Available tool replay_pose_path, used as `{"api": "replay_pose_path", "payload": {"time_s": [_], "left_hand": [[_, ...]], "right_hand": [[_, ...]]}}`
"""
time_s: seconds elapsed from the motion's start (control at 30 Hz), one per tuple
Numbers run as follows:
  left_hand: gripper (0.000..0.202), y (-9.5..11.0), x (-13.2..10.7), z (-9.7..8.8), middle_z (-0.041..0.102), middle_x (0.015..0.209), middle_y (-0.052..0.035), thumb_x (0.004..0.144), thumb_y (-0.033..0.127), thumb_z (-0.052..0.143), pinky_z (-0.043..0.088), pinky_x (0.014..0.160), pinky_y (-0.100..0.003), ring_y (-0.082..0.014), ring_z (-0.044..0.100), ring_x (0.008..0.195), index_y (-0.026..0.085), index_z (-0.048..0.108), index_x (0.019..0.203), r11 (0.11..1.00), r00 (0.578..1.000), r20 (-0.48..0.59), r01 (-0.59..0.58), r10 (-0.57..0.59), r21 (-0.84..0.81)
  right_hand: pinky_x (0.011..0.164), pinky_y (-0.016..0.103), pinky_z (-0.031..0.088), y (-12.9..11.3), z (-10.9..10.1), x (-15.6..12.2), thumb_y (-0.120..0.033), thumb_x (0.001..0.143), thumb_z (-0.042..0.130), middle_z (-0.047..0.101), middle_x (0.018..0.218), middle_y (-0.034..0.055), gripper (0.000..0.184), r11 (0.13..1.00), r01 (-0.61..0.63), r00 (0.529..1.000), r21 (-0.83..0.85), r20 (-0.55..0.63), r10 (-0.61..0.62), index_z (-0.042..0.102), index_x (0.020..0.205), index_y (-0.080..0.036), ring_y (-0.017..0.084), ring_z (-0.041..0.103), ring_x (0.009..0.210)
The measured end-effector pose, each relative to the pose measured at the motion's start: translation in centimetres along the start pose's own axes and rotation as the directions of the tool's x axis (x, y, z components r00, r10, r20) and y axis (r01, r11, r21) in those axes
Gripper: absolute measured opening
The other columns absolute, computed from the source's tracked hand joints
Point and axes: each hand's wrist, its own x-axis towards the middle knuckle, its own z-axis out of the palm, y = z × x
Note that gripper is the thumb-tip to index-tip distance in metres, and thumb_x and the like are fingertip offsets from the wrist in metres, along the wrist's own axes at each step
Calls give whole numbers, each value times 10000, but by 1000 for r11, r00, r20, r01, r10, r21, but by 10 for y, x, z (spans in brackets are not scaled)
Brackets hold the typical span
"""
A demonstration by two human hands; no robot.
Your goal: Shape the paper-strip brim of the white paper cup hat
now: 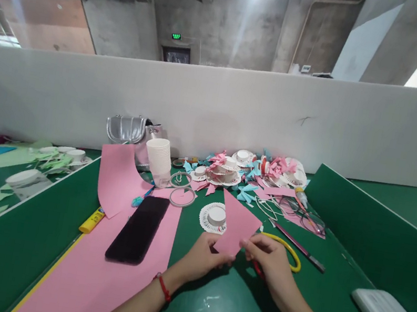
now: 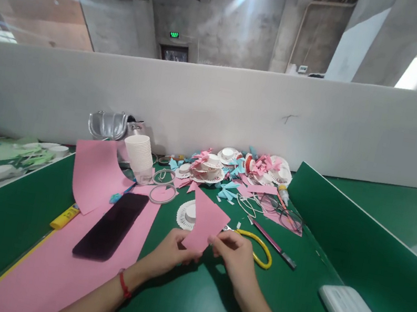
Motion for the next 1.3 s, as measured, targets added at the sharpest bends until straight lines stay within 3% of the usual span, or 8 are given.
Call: {"api": "replay_pose_path", "payload": {"time_s": [0.27,0.37,0.47,0.63,0.77,0.93,1.07,1.3], "left_hand": [[197,0,0,1,533,484,6,643,284,604,318,386,-174,-62,423,389,105,552,578,993,1000,-2,16,-17,-117],[221,-3,3,0,528,505,12,667,318,577,331,369,-178,-56,411,365,121,523,580,976,990,-141,2,-33,-219],[226,-6,6,-1,496,495,31,668,335,568,327,350,-178,-52,390,351,129,516,589,966,961,-272,-26,-46,-257],[220,-2,3,0,485,453,30,616,301,607,289,365,-174,-51,381,366,106,543,536,988,981,-192,-10,-21,-156],[197,3,-1,3,436,438,41,610,278,600,245,365,-170,-52,345,398,97,549,549,994,989,-148,13,-29,-105],[133,0,-3,6,411,496,36,590,201,588,261,418,-173,-58,324,473,78,562,544,999,987,-154,-47,47,2],[135,0,-3,5,476,565,14,615,182,560,326,484,-188,-75,375,519,71,613,670,996,992,-117,-61,53,-71],[121,2,-4,5,461,555,19,594,185,570,292,446,-176,-64,350,495,81,600,648,990,994,-105,-48,34,-135]], "right_hand": [[478,219,419,-6,-19,7,-355,473,746,536,481,-15,277,980,-36,973,195,-217,79,631,593,-133,89,479,453],[456,192,404,-11,-20,7,-368,498,727,557,505,-12,268,988,-66,981,139,-173,90,630,596,-138,75,477,445],[421,183,377,-11,-14,5,-369,529,695,552,474,-13,246,996,-87,996,5,-31,87,616,559,-138,73,467,417],[407,214,383,-1,3,-1,-314,503,683,524,385,-1,230,976,-83,992,-204,74,99,551,450,-133,104,474,385],[448,239,430,9,5,-1,-283,521,663,595,486,29,201,975,-45,994,-219,92,66,565,589,-121,141,536,454],[541,262,466,12,3,-1,-207,521,633,648,675,51,239,955,130,988,-268,114,-102,562,736,-131,176,578,606],[573,273,472,9,5,-4,-210,550,611,655,728,51,240,952,147,984,-269,138,-113,561,774,-140,190,587,655],[609,273,454,3,12,-8,-185,535,600,634,747,38,271,945,161,986,-283,81,-143,555,801,-155,187,567,683]]}}
